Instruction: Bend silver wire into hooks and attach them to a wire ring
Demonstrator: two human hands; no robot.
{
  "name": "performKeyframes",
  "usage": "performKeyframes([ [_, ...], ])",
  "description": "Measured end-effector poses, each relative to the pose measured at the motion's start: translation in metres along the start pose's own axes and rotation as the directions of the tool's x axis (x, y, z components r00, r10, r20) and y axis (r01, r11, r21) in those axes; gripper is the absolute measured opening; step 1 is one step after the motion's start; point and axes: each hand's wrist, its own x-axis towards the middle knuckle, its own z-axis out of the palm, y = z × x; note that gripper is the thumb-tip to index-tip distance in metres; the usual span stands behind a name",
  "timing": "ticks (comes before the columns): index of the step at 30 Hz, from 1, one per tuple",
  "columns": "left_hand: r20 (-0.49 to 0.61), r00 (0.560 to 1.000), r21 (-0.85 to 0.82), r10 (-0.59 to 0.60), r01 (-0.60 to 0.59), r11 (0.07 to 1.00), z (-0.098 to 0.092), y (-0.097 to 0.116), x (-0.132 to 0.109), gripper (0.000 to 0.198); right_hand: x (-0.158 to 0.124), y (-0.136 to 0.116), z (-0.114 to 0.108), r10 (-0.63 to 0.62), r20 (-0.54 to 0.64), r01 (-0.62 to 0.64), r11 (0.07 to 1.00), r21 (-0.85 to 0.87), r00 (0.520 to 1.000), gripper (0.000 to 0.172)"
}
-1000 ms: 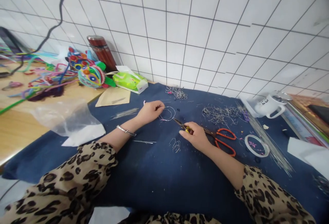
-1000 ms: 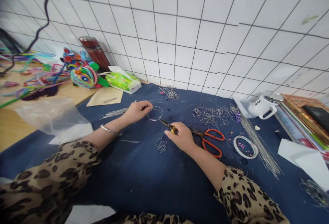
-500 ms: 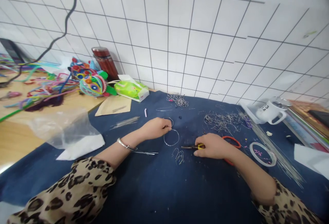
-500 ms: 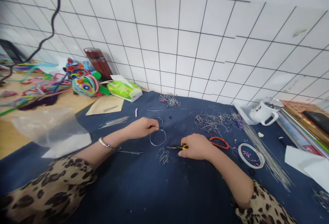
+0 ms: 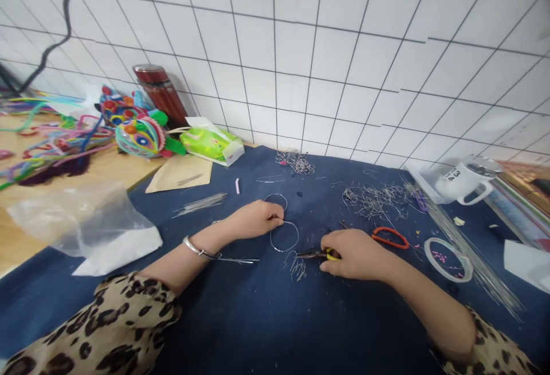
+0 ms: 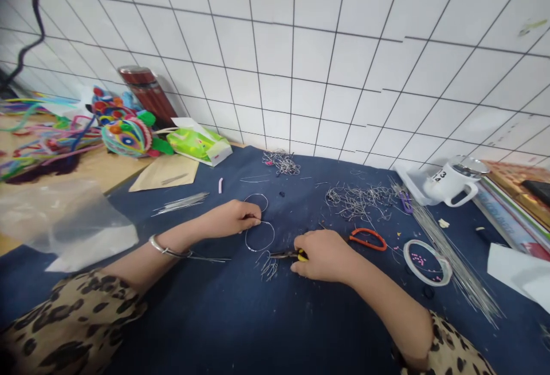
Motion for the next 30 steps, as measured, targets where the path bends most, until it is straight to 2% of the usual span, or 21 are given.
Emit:
performKeyframes([
  [10,0.062,0.997,-0.060,-0.044,0.048,0.997,-0.004,0.003,-0.002,0.015,0.006,-0.005,0.006,0.015,-0.001,-0.015,0.999,-0.043,1.000,0.026],
  [17,0.108,0.992,-0.100,-0.070,0.081,0.992,-0.004,0.002,-0.001,0.015,0.007,-0.005,0.006,0.024,-0.092,-0.022,1.000,0.021,0.996,0.024],
  [23,0.119,0.990,-0.157,-0.081,0.099,0.983,-0.001,-0.001,-0.002,0.015,0.008,-0.007,0.011,-0.111,-0.159,0.123,0.990,0.067,0.981,0.023],
  [30,0.098,0.990,-0.255,-0.097,0.119,0.960,-0.001,0.001,-0.002,0.012,0.009,-0.010,0.018,-0.241,-0.236,0.256,0.966,0.034,0.941,0.020],
])
